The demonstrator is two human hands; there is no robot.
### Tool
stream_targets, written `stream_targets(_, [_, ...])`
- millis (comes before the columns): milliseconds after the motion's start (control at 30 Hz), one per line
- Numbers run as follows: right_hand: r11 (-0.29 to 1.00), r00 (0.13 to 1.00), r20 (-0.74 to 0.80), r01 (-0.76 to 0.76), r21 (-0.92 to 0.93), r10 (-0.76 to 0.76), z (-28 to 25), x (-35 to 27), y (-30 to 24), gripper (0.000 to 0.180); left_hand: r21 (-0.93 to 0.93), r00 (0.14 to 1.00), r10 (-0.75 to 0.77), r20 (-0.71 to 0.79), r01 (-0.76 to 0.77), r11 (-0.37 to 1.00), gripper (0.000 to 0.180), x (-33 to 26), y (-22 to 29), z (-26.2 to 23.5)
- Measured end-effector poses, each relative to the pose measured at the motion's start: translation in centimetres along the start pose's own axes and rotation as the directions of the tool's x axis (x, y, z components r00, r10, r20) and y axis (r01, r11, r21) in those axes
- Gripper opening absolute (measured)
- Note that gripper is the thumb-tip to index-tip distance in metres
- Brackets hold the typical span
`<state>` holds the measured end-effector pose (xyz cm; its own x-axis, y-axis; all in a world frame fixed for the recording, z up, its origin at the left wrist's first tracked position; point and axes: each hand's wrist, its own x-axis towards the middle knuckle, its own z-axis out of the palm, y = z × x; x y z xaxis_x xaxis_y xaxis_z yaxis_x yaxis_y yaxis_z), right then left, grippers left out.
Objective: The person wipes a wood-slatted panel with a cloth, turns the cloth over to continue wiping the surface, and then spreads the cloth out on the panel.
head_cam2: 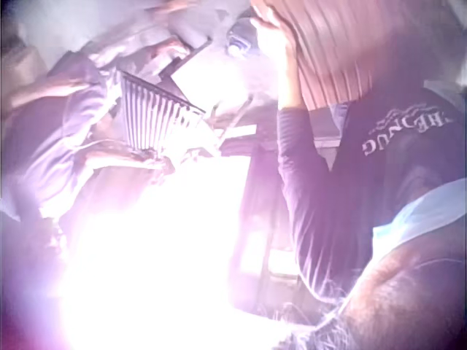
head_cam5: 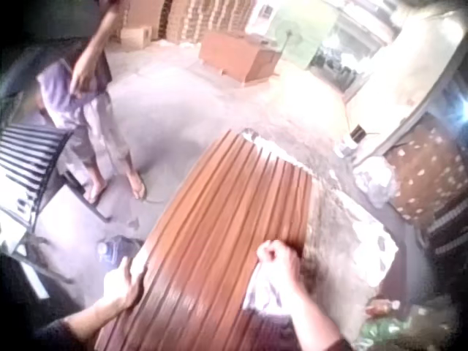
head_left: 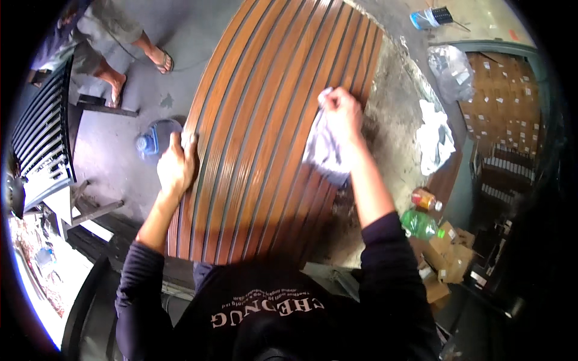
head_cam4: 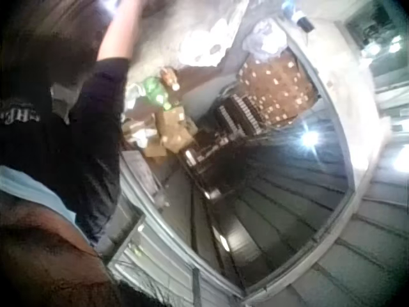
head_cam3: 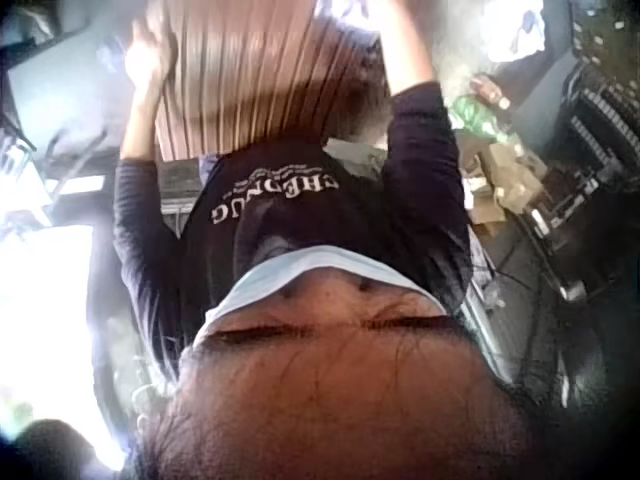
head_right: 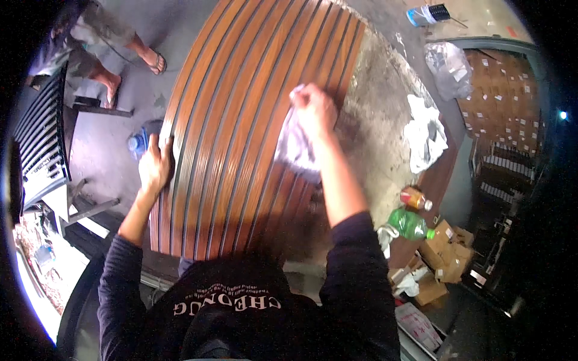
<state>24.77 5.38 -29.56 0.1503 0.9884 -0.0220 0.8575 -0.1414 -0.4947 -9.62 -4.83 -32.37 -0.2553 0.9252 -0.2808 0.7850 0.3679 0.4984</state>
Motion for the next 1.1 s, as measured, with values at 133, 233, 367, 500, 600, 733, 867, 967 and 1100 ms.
stream_targets(133, [0.998, 0.987, -0.158, 0.002, -0.057, -0.011, -1.5, 14.6, 3.4, 0.025, 0.014, 0.999, -0.005, 0.053, 0.005, 1.0, 0.041, -0.4, 0.6, 0.3])
stream_targets(233, [0.986, 0.959, -0.274, 0.026, -0.166, -0.071, -2.1, 23.7, 4.4, 0.023, -0.014, 0.997, -0.038, 0.06, 0.039, 0.999, 0.041, -0.9, 0.2, 0.5])
stream_targets(367, [0.982, 0.928, -0.369, -0.114, -0.149, 0.051, -2.8, 30.3, 2.8, 0.023, 0.001, 0.996, -0.021, 0.091, 0.021, 1.0, 0.049, -1.0, 0.6, -0.3])
stream_targets(500, [0.981, 0.985, -0.129, 0.134, 0.14, -0.116, -1.0, 26.7, 1.9, 0.013, -0.013, 0.994, -0.051, 0.101, 0.052, 0.999, 0.05, -0.4, 1.6, -0.4])
stream_targets(600, [0.901, 0.925, 0.118, 0.314, 0.3, -0.361, 1.9, 19.0, -0.8, 0.01, -0.028, 0.998, -0.021, 0.066, 0.023, 0.999, 0.048, -0.3, 2.0, -1.1])
stream_targets(733, [0.928, 0.928, 0.008, 0.373, 0.011, -0.373, 0.9, 18.1, -3.4, 0.013, -0.068, 0.996, -0.015, 0.084, 0.021, 0.997, 0.047, -0.3, 0.8, -0.8])
stream_targets(867, [0.989, 0.964, -0.227, 0.118, -0.093, -0.137, 0.5, 26.4, -1.3, 0.024, -0.064, 0.997, 0.001, 0.08, 0.004, 0.998, 0.045, -0.5, 1.2, -0.3])
stream_targets(967, [0.994, 0.962, -0.27, -0.006, -0.105, -0.023, 0.8, 30.0, -1.8, 0.028, -0.065, 0.998, -0.025, 0.058, 0.029, 0.997, 0.038, -0.9, 1.0, -0.1])
stream_targets(1100, [0.998, 0.98, -0.198, -0.009, -0.054, -0.002, 1.4, 29.0, -1.7, 0.029, -0.043, 1.0, 0.001, 0.01, 0.0, 0.999, 0.035, -1.0, 0.8, 0.0])
